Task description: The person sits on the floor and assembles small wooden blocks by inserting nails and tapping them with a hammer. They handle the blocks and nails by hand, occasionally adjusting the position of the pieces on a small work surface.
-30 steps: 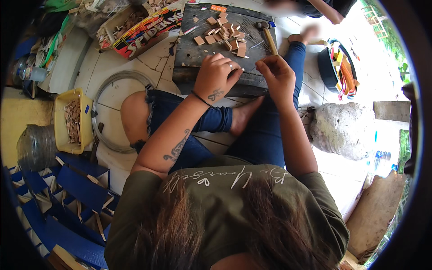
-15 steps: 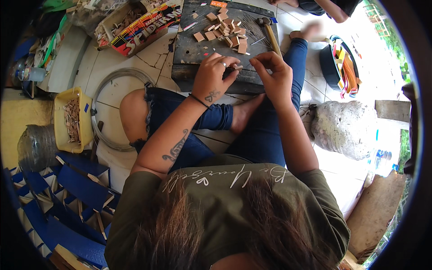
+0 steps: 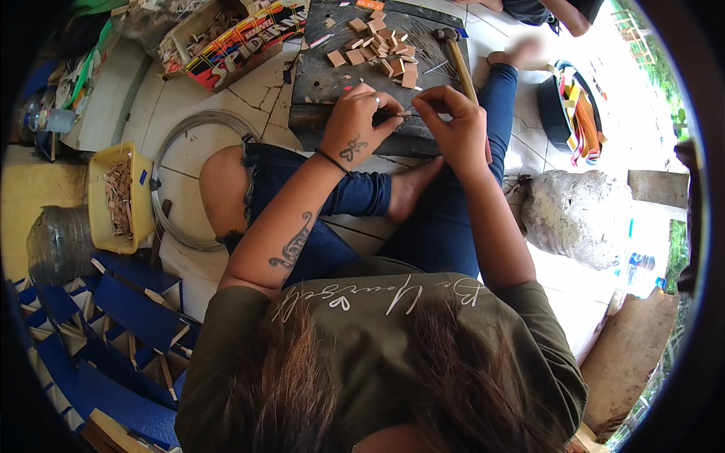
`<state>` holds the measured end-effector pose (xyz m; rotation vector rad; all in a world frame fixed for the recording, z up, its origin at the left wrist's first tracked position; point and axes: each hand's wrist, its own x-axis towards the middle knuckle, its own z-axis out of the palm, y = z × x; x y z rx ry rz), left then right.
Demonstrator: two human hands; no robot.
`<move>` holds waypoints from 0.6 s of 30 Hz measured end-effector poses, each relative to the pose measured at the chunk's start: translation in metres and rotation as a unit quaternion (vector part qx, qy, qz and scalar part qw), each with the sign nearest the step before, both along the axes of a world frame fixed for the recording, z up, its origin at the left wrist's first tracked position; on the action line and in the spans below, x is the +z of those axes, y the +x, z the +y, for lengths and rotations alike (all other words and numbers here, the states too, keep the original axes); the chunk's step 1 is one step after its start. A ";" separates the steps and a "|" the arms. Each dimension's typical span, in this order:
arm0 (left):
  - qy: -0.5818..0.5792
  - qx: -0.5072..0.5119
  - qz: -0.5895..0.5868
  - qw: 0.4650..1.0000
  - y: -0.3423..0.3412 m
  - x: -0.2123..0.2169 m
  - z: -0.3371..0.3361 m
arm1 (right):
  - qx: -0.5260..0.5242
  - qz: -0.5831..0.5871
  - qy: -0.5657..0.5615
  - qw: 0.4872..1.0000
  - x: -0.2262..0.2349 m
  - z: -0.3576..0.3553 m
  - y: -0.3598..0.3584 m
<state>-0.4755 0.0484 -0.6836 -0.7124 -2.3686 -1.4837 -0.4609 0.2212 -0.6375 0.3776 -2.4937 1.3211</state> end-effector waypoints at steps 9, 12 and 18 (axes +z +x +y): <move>0.003 0.001 -0.005 1.000 0.001 0.002 0.000 | 0.038 0.039 0.055 0.997 0.000 0.000 -0.002; 0.000 0.001 -0.010 1.000 0.001 0.002 0.000 | 0.048 0.046 0.066 0.996 0.000 -0.001 -0.002; -0.002 -0.001 0.010 1.000 0.000 0.001 -0.001 | 0.045 0.031 0.063 0.997 0.001 0.001 -0.003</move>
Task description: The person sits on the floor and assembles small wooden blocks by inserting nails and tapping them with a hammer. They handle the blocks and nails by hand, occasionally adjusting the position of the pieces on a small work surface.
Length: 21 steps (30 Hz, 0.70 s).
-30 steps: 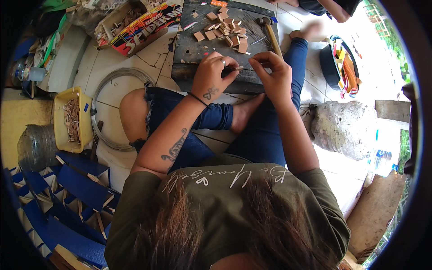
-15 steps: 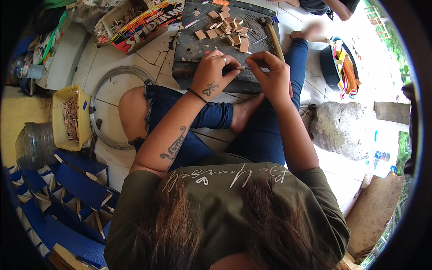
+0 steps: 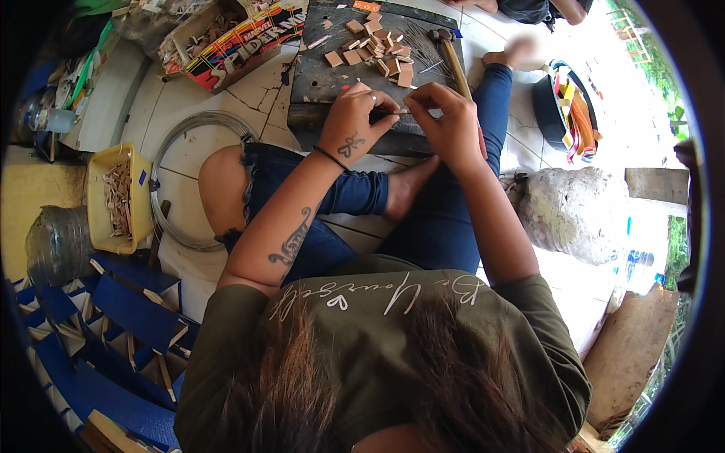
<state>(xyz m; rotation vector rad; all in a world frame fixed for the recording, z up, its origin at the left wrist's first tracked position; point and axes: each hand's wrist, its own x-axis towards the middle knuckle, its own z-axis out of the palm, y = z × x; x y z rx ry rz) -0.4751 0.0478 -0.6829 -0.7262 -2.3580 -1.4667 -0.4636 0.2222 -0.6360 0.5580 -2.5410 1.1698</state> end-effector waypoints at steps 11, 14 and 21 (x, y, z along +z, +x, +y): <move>0.041 0.011 0.019 0.999 0.000 0.002 0.013 | -0.017 -0.003 -0.009 1.000 -0.001 0.000 0.001; 0.047 0.014 0.027 0.998 0.003 0.000 0.015 | -0.077 0.030 0.036 0.996 -0.005 0.012 0.001; 0.066 0.010 0.057 0.996 0.001 -0.007 0.019 | -0.262 -0.100 0.308 0.909 -0.027 0.066 0.011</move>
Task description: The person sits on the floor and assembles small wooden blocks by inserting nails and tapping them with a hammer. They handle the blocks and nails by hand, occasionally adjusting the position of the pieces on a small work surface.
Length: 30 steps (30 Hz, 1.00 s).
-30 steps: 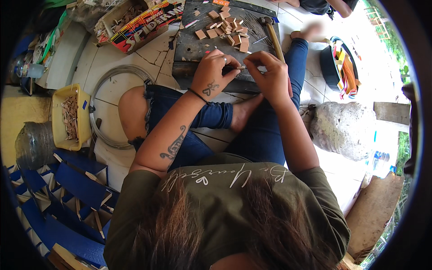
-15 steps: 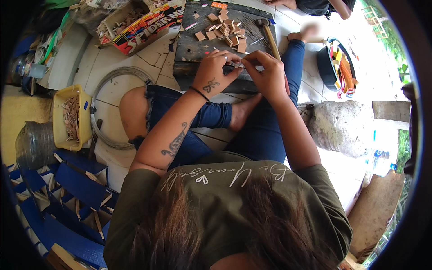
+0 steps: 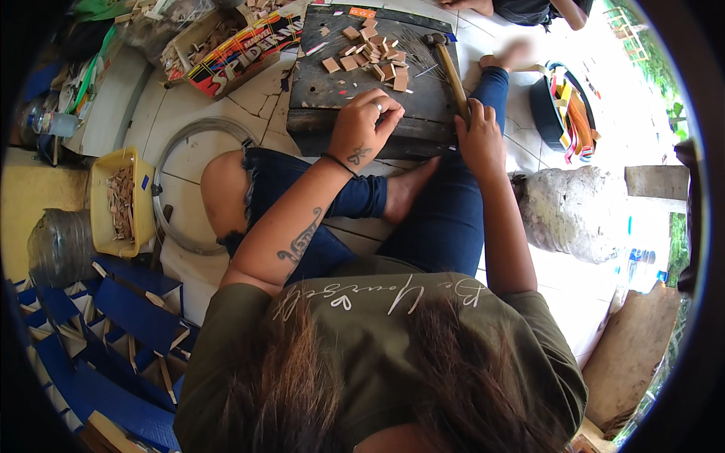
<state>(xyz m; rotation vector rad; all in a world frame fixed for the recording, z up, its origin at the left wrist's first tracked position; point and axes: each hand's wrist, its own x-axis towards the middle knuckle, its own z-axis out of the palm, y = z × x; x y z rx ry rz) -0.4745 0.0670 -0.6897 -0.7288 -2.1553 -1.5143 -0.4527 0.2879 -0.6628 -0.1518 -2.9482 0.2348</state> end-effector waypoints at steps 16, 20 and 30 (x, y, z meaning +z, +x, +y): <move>-0.007 0.001 0.013 1.000 0.002 0.000 0.002 | 0.163 -0.045 -0.277 0.946 0.099 -0.003 0.129; -0.008 0.001 0.026 1.000 0.001 -0.001 0.002 | 0.192 0.004 -0.226 0.955 0.101 -0.009 0.133; -0.027 0.004 0.032 0.999 0.001 -0.004 0.002 | 0.193 0.001 -0.252 0.948 0.095 -0.005 0.131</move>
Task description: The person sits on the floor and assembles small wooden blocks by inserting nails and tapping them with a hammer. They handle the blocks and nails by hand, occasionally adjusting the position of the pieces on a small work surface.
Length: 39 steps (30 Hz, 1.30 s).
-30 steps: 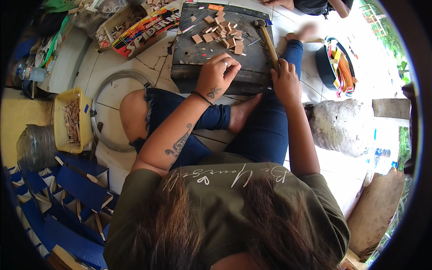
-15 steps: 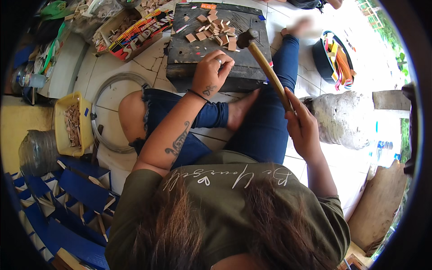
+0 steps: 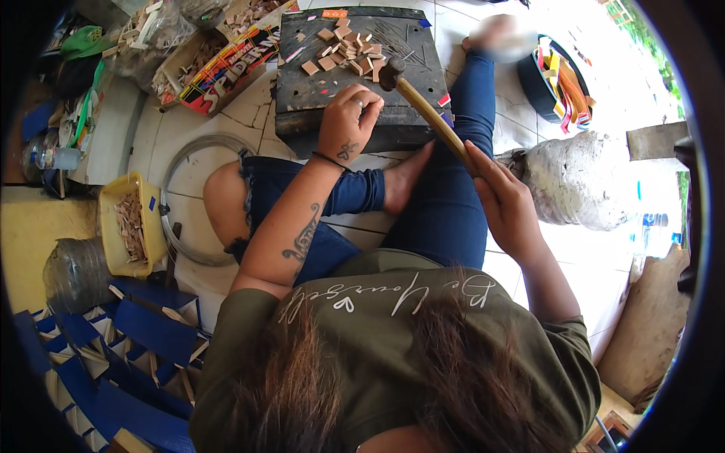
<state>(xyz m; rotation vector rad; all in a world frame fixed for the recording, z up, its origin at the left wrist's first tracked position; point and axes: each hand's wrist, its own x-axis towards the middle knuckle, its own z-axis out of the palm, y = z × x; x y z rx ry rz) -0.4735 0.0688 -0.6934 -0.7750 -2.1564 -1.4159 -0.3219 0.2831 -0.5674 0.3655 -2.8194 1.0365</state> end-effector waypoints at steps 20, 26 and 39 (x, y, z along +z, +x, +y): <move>0.010 -0.003 -0.006 1.000 0.002 0.000 0.000 | 0.007 0.007 -0.015 1.000 -0.002 0.006 -0.005; 0.006 -0.004 -0.009 1.000 0.000 0.000 -0.001 | 0.010 -0.012 0.002 1.000 -0.001 0.006 -0.008; 0.009 0.004 -0.003 1.000 0.002 -0.001 0.000 | 0.012 -0.033 -0.042 0.999 -0.005 0.008 -0.010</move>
